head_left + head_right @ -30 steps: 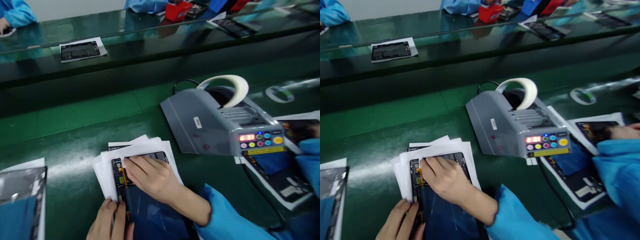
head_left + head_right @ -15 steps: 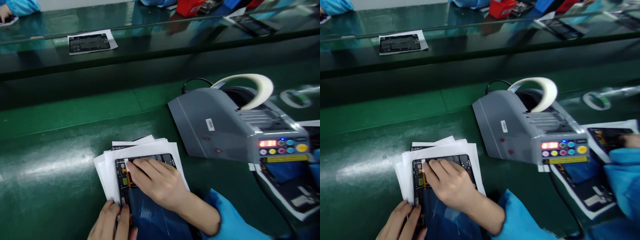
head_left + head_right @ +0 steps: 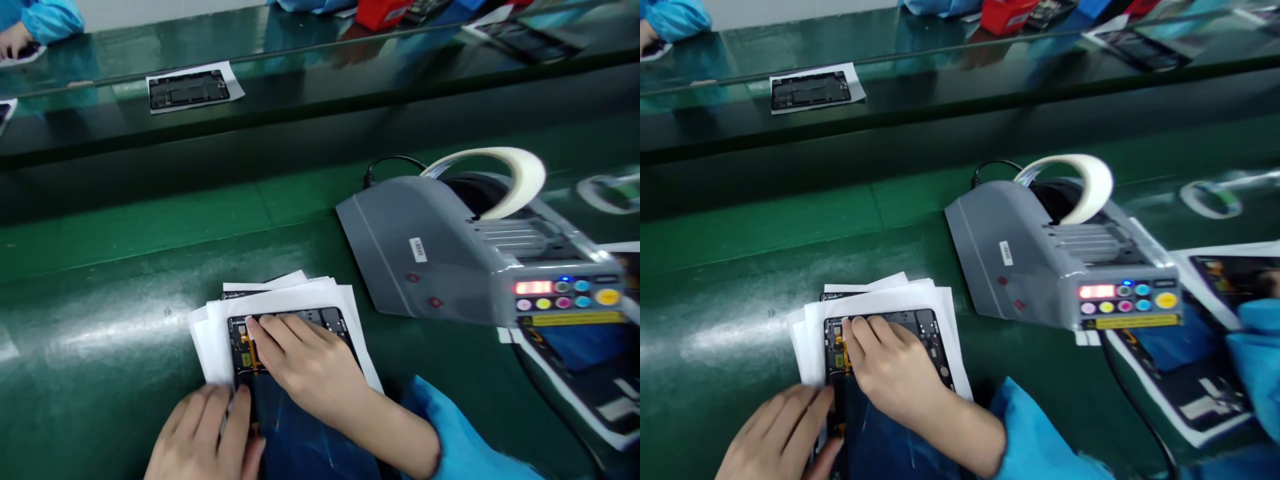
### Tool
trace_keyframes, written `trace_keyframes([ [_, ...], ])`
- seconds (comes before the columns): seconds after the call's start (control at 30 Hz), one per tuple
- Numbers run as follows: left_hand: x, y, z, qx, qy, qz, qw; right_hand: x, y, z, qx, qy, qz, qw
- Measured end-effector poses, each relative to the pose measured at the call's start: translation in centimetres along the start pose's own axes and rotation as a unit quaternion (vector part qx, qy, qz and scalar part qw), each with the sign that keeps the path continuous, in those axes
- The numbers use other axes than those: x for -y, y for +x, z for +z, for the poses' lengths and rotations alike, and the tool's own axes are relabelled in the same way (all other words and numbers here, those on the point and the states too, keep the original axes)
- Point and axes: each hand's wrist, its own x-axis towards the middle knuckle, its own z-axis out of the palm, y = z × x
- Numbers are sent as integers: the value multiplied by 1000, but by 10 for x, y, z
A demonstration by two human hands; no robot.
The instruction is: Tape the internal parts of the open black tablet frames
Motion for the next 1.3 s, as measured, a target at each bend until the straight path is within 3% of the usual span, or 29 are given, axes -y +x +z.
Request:
trace_keyframes([
  [0.23,26,43,11,24,76,0,997,12,12,-5,31,-14,24,999],
  [0.47,32,41,18,40,71,4,997,10,7,-2,22,-17,18,999],
  [0.7,32,40,18,52,57,1,997,21,10,-6,85,-60,30,994],
  [0.8,33,40,19,55,66,6,996,19,6,-8,84,-34,23,996],
  [0.97,33,39,18,48,89,9,995,0,-46,-37,51,158,9,986],
  [1.03,34,39,17,49,87,26,995,-16,-81,-52,-17,200,48,978],
  [1.13,40,40,18,33,83,71,994,-51,-127,-63,-181,-9,187,965],
  [1.2,45,42,19,12,87,86,992,-77,-145,-63,-197,-144,207,948],
  [1.3,50,45,19,-5,90,99,991,-110,-151,-58,-193,-221,185,938],
])
